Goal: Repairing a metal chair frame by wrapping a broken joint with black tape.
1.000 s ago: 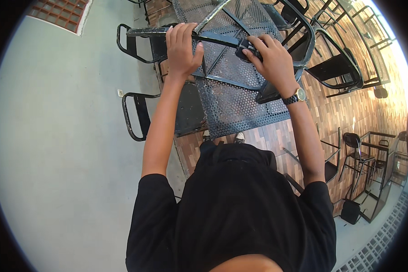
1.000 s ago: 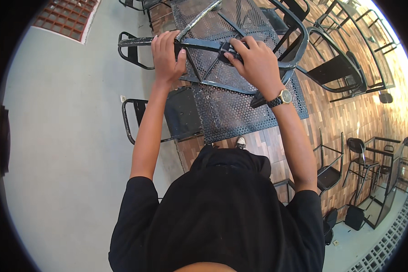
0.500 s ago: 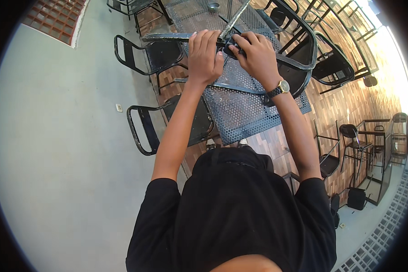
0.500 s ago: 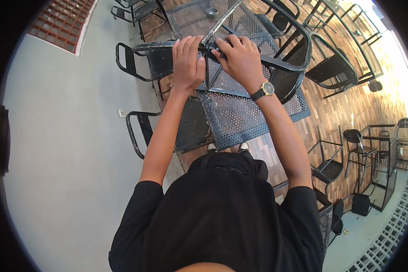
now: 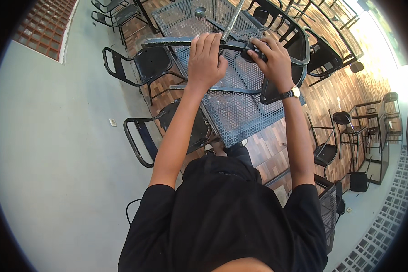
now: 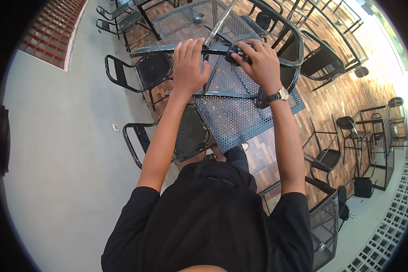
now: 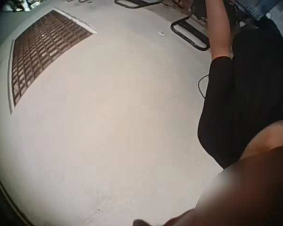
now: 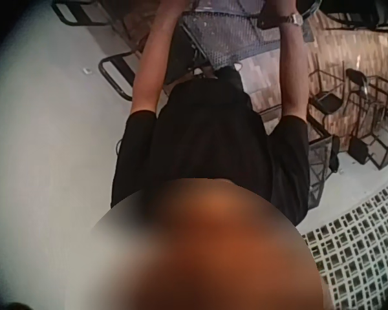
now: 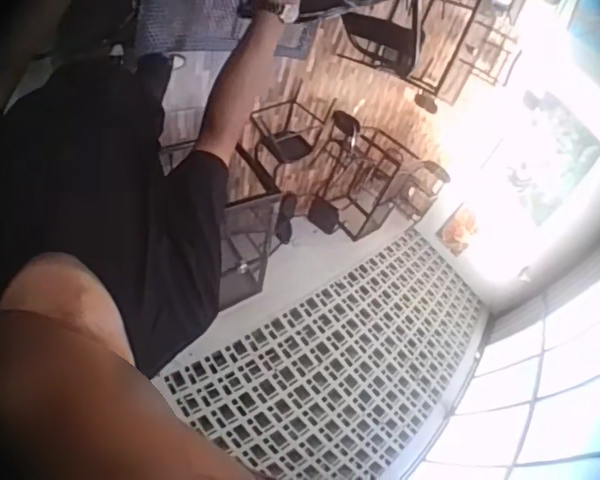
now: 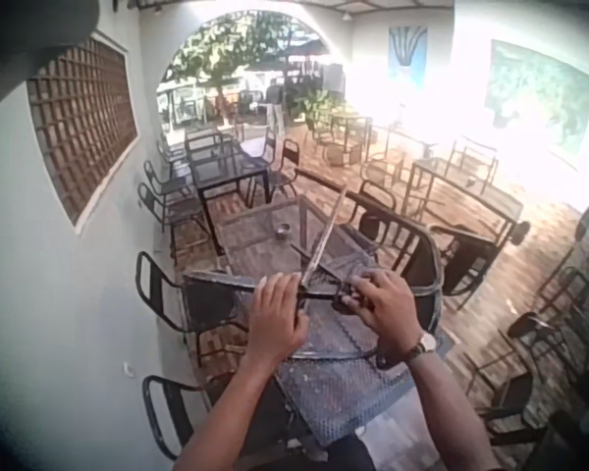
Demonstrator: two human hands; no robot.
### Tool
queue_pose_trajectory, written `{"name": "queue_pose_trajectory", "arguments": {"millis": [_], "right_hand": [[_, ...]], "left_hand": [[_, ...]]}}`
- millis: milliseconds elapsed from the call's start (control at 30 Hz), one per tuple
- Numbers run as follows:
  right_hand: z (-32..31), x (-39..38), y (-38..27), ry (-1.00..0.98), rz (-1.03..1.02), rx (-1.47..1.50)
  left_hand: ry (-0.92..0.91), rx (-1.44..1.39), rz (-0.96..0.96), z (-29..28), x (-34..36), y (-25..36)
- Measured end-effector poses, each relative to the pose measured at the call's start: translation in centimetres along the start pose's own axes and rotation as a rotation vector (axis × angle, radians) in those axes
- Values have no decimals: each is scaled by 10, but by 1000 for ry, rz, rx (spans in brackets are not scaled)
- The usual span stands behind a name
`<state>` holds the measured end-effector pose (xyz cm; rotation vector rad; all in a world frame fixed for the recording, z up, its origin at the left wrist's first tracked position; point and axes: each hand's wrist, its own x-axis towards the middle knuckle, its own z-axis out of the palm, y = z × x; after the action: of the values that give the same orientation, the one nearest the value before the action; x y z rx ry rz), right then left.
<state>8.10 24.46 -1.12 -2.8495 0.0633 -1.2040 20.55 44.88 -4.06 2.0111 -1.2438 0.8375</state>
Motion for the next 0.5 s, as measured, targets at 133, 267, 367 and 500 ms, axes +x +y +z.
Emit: {"name": "queue_pose_trajectory", "arguments": {"millis": [133, 267, 367, 500], "right_hand": [[-4, -2, 2, -43, 47, 10], [3, 3, -5, -91, 31, 0], [21, 17, -32, -26, -11, -1], [36, 22, -48, 49, -4, -46]], "left_hand": [[5, -10, -12, 4, -2, -1], [-8, -2, -10, 5, -2, 1], [7, -10, 0, 7, 0, 0], [14, 12, -5, 9, -1, -1]]}}
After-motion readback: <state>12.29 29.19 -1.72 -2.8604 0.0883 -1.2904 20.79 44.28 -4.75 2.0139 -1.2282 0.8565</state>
